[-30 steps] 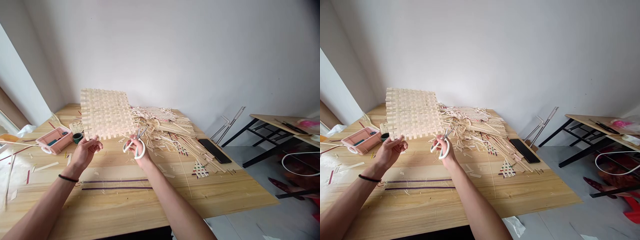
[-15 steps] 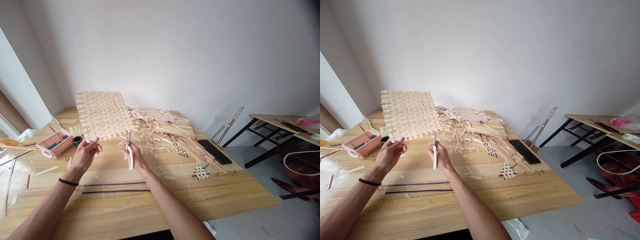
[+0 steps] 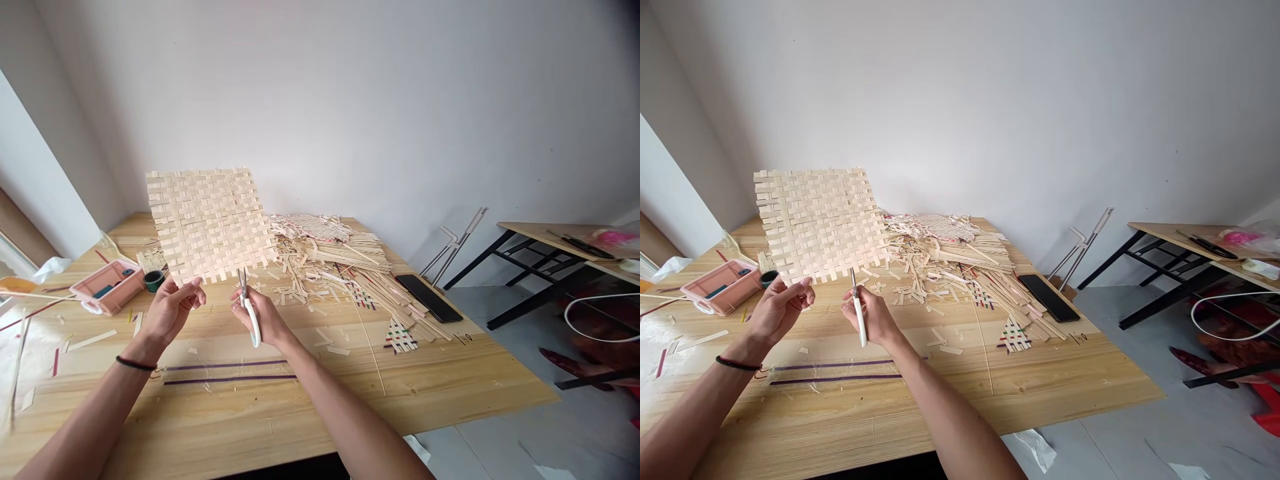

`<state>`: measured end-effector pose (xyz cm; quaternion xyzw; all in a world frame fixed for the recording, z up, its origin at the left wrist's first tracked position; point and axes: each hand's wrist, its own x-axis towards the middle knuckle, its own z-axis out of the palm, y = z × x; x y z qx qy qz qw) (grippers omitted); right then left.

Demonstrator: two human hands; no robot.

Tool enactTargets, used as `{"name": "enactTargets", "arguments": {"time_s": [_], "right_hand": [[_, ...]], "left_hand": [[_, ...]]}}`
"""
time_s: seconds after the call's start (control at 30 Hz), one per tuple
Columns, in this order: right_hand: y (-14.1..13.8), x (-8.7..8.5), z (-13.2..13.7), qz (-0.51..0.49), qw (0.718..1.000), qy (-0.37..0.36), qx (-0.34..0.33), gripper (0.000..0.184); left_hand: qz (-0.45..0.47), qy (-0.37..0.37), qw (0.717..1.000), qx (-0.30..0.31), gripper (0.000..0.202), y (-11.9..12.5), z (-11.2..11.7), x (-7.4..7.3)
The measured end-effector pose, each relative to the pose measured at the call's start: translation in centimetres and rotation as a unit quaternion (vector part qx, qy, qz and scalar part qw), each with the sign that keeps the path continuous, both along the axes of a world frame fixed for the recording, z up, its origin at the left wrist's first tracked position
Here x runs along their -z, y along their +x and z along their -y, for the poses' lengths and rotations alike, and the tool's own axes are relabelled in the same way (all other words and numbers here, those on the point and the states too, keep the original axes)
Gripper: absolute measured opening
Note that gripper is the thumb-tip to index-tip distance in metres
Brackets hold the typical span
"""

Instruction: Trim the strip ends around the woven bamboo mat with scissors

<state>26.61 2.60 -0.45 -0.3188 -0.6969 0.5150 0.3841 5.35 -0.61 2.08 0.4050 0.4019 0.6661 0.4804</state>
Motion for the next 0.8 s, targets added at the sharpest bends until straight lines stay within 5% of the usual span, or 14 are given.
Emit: {"name": "enactTargets", "arguments": {"time_s": [0.17,0.8], "right_hand": [[-0.02,0.09,-0.06,-0.006,1.000,0.012,-0.004,0.015],[-0.04,-0.45,0.21,-0.019,1.000,0.006,0.015,0.015]], "left_hand": [[-0.021,-0.002,1.000,0.017,0.038,0.31,0.29,-0.09],[-0.044,0.003,0.998,0.036,0.025,0.86,0.38,-0.13]]}}
